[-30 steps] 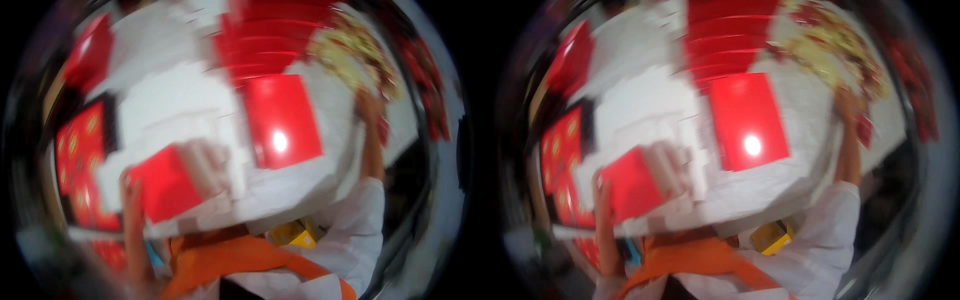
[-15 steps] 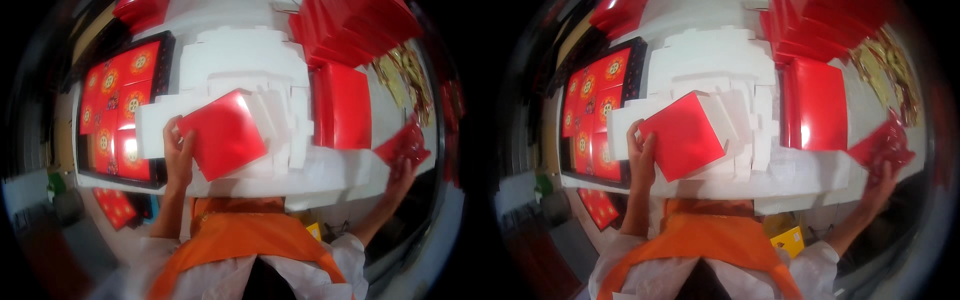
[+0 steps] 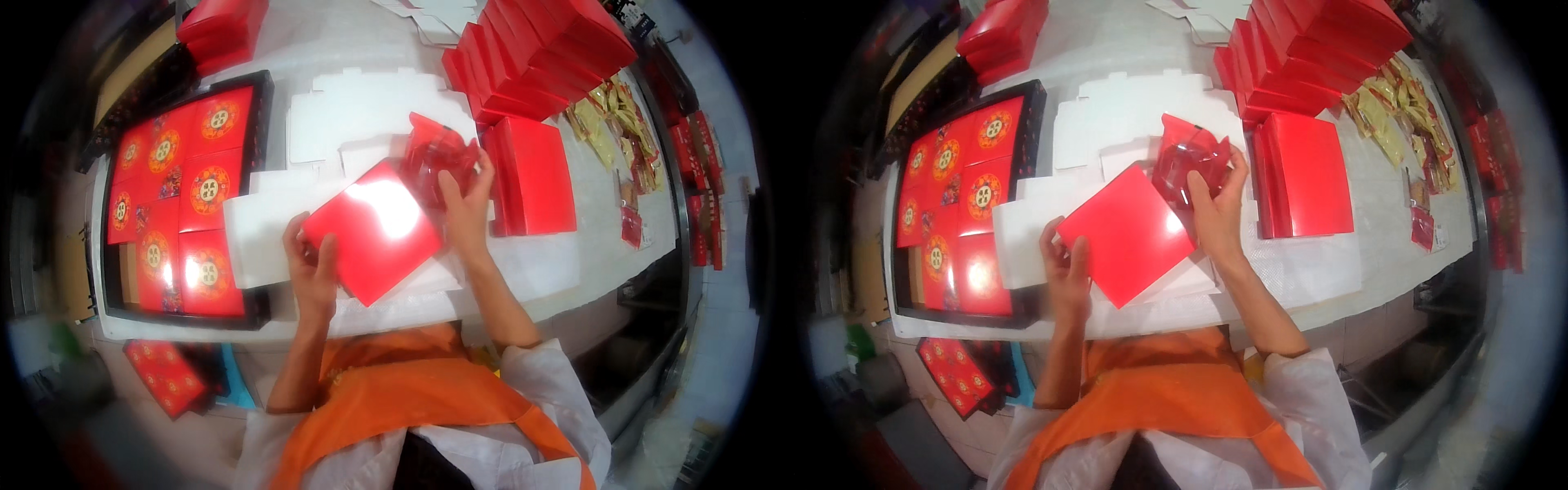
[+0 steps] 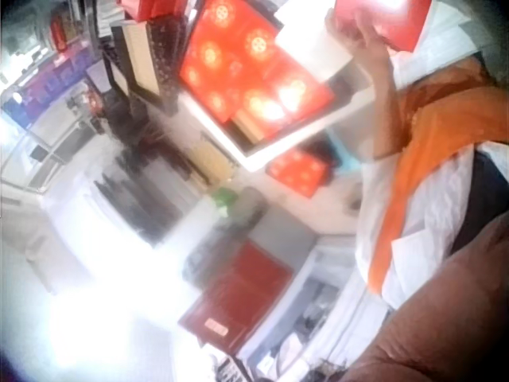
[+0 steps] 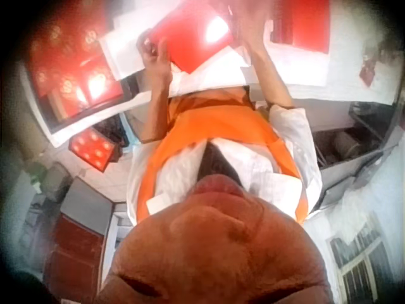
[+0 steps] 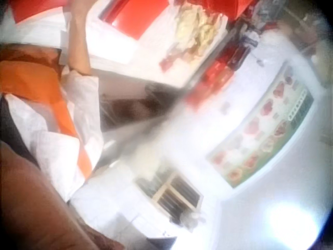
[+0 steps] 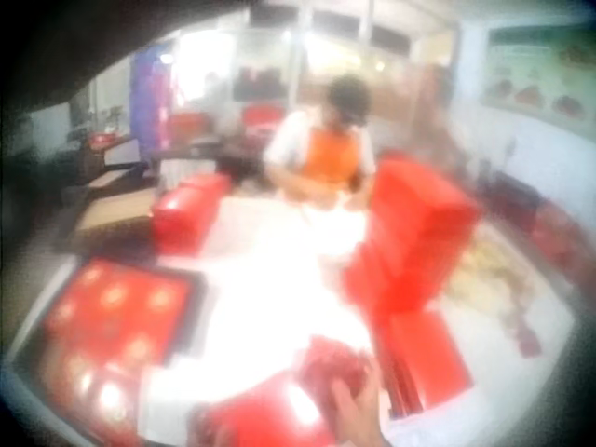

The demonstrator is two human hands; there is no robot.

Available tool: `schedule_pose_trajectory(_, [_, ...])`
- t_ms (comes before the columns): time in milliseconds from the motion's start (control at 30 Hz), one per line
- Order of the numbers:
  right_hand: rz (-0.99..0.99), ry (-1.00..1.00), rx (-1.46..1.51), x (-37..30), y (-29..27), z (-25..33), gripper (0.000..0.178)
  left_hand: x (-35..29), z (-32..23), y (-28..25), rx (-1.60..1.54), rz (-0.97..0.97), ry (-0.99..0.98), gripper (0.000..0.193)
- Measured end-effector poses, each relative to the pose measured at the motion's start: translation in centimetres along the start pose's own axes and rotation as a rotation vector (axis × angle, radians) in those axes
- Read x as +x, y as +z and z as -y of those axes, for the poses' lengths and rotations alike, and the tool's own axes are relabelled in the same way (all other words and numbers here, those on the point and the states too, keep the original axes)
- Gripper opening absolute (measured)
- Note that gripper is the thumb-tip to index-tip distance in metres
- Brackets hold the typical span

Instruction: The person assembles small red boxes by folding white cardboard inserts and placing them inside red outer shells. The person repeatedly picks up a white insert, folds it into a rectangular shape, and inserts it into a red box, then places the completed unit into a black tray.

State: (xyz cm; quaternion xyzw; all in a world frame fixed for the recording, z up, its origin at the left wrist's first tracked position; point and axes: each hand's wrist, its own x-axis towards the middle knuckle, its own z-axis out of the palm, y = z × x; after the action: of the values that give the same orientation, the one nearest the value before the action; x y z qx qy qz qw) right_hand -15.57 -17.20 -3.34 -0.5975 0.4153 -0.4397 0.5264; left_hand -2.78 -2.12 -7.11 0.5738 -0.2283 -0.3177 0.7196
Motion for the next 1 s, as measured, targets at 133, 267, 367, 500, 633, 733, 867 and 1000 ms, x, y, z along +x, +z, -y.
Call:
schedule_pose_trajectory(133, [0.054, 0.118, -0.033, 0.2, -0.7, -1.9, 0.045, 0.0, 0.7, 0.5, -0.016, -0.018, -0.019, 0.044])
schedule_pose_trajectory(267, [0.239, 0.214, -0.201, 1.0, -3.4, -0.4, 0.038, 0.1, 0.5, 0.2, -0.054, -0.034, -0.024, 0.043])
schedule_pose_trajectory(367, [0.285, 0.261, -0.142, 1.4, -4.7, -0.5, 0.039, 0.4, 0.7, 0.1, 0.006, 0.010, 0.000, 0.041])
schedule_pose_trajectory(500, [0.359, 0.102, -0.333, 1.8, -4.8, -1.0, 0.034, 0.7, 0.4, 0.2, 0.002, 0.041, -0.020, 0.041])
schedule_pose_trajectory(633, [0.462, -0.026, -0.545, 1.4, -4.7, -0.6, 0.022, 0.5, -0.3, 0.4, 0.025, 0.031, -0.050, 0.040])
schedule_pose_trajectory(733, [0.762, -0.167, -0.503, 0.5, -5.4, 0.0, 0.017, 0.5, 0.4, 0.3, -0.008, 0.022, -0.007, 0.040])
schedule_pose_trajectory(867, [0.653, -0.108, -0.603, -1.0, -5.0, 2.0, 0.026, 0.2, 0.2, 0.6, -0.109, -0.047, -0.012, 0.041])
schedule_pose_trajectory(1000, [0.402, -0.057, -0.357, -4.5, -4.2, 3.1, 0.026, -2.8, -0.7, 2.7, -0.169, -0.260, -0.076, 0.042])
